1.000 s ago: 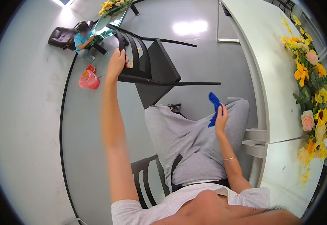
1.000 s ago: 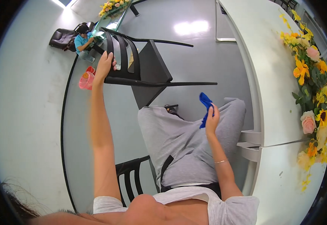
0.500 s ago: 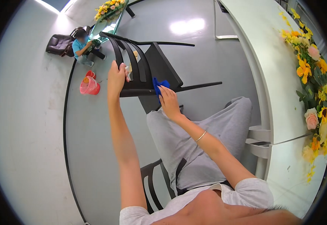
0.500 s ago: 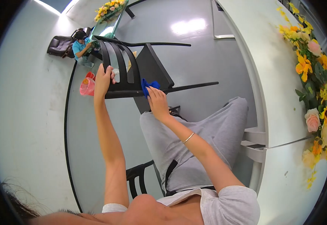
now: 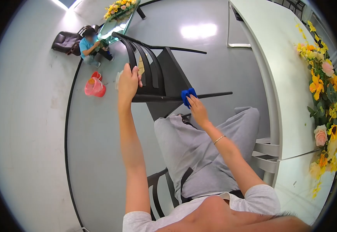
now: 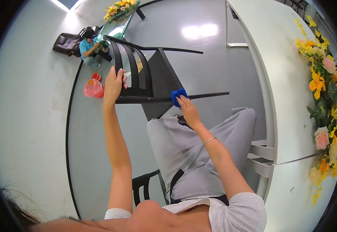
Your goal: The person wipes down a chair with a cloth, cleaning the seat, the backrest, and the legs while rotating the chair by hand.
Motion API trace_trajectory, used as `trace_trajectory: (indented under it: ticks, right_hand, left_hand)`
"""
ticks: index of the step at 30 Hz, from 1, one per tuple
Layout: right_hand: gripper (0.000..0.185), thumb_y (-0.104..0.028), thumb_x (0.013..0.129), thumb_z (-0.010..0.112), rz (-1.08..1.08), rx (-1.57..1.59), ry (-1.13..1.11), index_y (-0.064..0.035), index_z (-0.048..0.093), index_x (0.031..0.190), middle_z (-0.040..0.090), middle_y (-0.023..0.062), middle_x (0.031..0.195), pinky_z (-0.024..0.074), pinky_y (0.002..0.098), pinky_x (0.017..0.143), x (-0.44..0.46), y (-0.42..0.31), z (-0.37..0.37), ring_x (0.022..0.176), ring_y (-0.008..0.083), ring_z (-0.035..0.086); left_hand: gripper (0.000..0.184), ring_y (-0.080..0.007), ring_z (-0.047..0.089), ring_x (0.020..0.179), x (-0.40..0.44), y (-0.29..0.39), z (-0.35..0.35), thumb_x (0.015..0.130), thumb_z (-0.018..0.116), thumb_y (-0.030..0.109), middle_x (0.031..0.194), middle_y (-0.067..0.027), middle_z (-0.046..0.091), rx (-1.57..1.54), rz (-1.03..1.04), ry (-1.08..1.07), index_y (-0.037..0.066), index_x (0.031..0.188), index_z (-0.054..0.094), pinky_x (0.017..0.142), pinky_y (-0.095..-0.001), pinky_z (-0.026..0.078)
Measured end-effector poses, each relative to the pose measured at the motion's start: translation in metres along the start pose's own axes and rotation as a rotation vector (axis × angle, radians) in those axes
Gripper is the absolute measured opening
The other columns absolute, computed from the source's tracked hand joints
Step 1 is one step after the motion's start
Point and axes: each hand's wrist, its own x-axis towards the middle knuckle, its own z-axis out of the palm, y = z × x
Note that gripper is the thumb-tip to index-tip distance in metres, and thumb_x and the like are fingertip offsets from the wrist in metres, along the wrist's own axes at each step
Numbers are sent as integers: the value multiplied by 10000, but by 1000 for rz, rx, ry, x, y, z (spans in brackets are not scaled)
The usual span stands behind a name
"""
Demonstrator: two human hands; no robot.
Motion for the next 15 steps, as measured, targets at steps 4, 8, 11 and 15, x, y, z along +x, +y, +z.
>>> trace_trajectory:
  ticks: [4,8,11,15]
  right_hand:
    - [565,1,881,615,132,80,55,-105,495,1422,513,106,1441,440,414,1090,-17,7,3,1338,292,482]
    - [569,-16,892,618,152,32,35,-112,481,1436,497,96,1460,461,415,1058,-25,16,-8,1338,292,483]
    - [585,-44,892,634,316,16,56,-128,469,1448,502,95,1455,469,417,1040,-25,33,-5,1330,291,494]
    - [573,-73,869,667,315,-85,-57,-136,496,1413,550,91,1395,488,411,996,-14,64,-11,1288,299,524]
  left_hand:
    - [233,-154,560,480,-5,5,-1,1032,472,212,636,-58,553,13,7,3,3,929,480,507,-326,442]
    - [231,-157,555,478,-7,1,-2,1032,467,208,623,-59,544,68,18,18,-3,941,493,508,-328,442]
    - [231,-153,551,479,-4,-7,-8,1032,465,208,622,-60,541,104,26,22,-4,944,495,510,-327,444]
    - [227,-151,553,483,-3,-17,-15,1032,464,206,628,-61,544,73,17,12,-2,946,492,516,-330,448]
